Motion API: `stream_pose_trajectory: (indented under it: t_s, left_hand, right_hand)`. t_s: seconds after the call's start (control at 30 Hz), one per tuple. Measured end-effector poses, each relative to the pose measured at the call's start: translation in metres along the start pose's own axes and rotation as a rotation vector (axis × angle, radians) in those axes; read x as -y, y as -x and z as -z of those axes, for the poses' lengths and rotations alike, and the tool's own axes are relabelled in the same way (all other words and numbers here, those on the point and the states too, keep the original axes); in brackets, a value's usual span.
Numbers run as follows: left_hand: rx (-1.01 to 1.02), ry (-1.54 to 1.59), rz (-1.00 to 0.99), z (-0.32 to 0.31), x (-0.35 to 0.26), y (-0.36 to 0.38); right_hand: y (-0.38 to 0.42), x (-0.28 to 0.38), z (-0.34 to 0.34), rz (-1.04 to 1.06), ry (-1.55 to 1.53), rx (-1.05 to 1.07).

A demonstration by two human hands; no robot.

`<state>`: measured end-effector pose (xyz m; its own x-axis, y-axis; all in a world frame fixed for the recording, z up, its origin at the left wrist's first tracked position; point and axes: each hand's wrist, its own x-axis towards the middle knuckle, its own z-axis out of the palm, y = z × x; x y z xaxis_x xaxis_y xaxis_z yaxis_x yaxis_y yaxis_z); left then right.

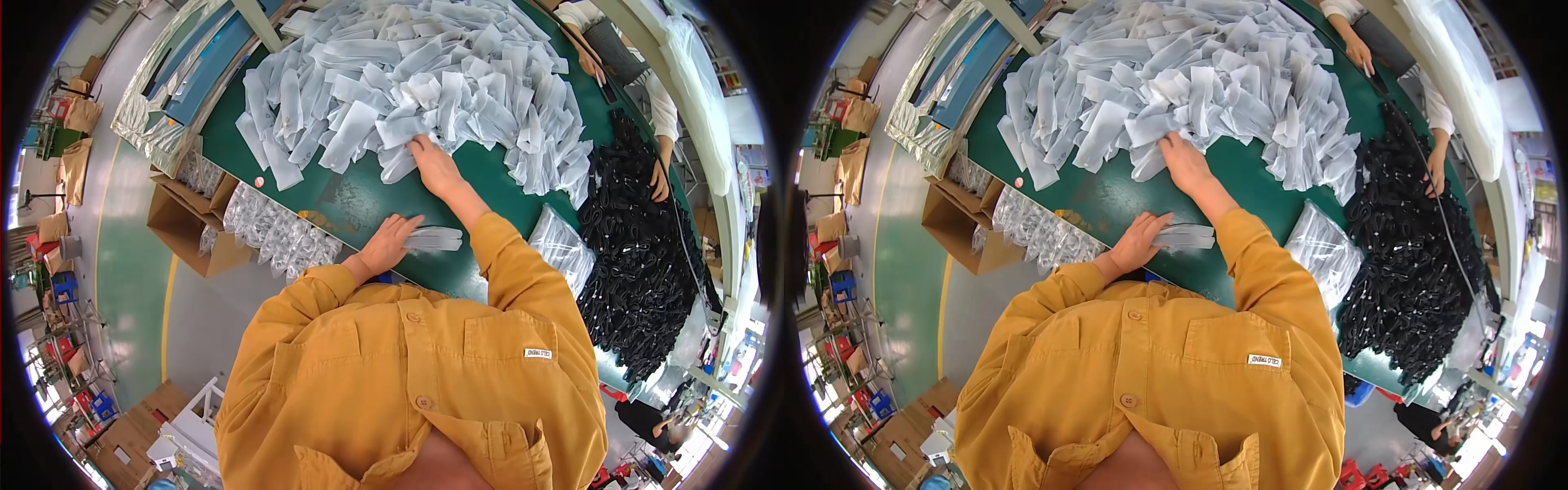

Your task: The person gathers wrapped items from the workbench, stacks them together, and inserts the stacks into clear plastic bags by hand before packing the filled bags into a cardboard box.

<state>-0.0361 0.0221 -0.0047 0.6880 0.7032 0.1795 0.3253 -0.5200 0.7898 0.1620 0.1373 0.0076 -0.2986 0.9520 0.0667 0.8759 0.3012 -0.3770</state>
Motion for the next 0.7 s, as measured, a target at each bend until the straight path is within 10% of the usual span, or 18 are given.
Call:
stream_pose_trajectory:
  t_s: [0.7]
  left_hand:
    - [0.011, -0.16, -0.122, 0.026, 0.004, -0.027]
  right_hand:
    - [0.119, 0.011, 0.033, 0.241, -0.251, -0.015]
